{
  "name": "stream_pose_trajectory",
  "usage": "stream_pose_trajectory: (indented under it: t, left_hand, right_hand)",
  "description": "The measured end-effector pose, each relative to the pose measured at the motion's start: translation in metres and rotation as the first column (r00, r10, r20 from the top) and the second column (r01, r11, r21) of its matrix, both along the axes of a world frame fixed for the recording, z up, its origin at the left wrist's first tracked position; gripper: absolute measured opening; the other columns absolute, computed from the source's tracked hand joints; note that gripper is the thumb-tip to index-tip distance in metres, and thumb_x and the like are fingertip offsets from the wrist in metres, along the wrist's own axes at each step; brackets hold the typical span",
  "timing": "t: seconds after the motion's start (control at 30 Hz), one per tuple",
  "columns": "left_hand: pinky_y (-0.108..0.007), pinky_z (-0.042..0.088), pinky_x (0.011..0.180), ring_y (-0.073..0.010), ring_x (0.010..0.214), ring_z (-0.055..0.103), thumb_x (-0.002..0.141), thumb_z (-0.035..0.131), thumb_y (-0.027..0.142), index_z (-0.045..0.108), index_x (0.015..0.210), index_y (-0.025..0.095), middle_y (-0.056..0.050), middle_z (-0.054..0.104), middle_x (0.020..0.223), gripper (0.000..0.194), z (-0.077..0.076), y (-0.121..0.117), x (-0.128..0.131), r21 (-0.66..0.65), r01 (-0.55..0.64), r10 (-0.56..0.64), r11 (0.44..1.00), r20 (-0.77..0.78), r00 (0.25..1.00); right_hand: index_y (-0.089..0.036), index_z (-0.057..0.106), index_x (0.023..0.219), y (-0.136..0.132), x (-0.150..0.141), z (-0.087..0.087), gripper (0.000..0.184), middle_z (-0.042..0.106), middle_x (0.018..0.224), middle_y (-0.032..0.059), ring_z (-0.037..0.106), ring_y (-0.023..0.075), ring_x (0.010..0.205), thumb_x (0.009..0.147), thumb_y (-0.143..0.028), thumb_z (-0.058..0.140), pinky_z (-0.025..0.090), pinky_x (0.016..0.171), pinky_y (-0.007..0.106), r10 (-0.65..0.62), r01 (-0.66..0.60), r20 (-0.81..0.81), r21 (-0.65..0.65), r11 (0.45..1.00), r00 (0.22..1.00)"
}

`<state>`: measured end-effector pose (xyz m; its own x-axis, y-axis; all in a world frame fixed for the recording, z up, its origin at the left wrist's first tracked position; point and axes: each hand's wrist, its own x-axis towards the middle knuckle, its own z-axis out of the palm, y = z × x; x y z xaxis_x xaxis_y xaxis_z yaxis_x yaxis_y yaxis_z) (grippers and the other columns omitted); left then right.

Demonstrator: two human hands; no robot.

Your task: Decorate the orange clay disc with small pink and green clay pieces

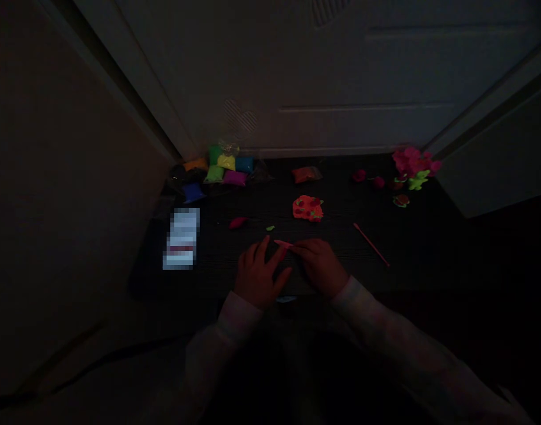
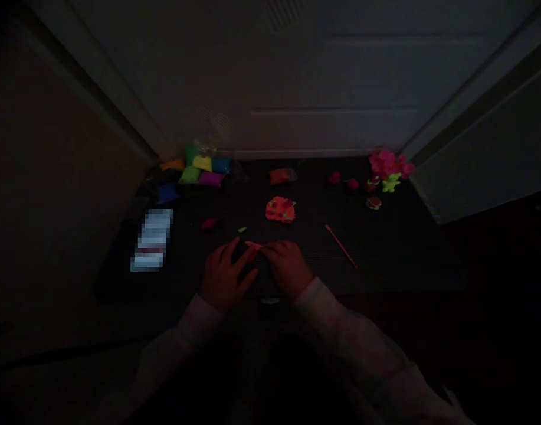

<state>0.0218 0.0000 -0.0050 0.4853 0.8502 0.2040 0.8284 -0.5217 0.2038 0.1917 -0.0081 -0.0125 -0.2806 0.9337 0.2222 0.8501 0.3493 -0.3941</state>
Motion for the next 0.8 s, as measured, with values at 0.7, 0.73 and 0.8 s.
stream_pose_trajectory:
  t: [0.7,0.73,0.8]
  left_hand:
    - [-0.047,0.033,0.083,-0.0294,0.107,0.038,0.080,0.043,0.039,0.054,0.111,0.025,-0.010,0.047,0.122,0.035,-0.003,-0.002,0.002,0.030,0.051,-0.052,0.998,0.032,0.998]
    - [-0.046,0.034,0.083,-0.0295,0.107,0.038,0.080,0.043,0.039,0.055,0.110,0.025,-0.010,0.047,0.122,0.035,-0.002,-0.002,0.002,0.029,0.053,-0.055,0.998,0.039,0.998]
    - [-0.046,0.035,0.082,-0.0292,0.106,0.039,0.079,0.044,0.038,0.055,0.110,0.024,-0.011,0.046,0.122,0.035,-0.002,-0.001,0.001,0.027,0.058,-0.059,0.998,0.062,0.996]
  right_hand:
    - [-0.014,0.057,0.101,0.008,0.000,-0.002,0.026,0.058,0.090,0.0096,0.049,0.0195,0.082,0.081,-0.012,0.040,0.040,0.075,0.032,-0.039,0.039,0.034,-0.007,0.999,0.999]
    - [-0.014,0.057,0.100,0.009,0.000,-0.002,0.026,0.058,0.089,0.0093,0.049,0.0194,0.082,0.081,-0.012,0.040,0.040,0.075,0.032,-0.046,0.046,0.028,-0.004,0.999,0.999]
    - [-0.015,0.058,0.096,0.010,0.000,-0.001,0.024,0.058,0.087,0.0086,0.050,0.0188,0.082,0.082,-0.012,0.039,0.041,0.075,0.032,-0.064,0.064,0.009,0.004,0.998,0.998]
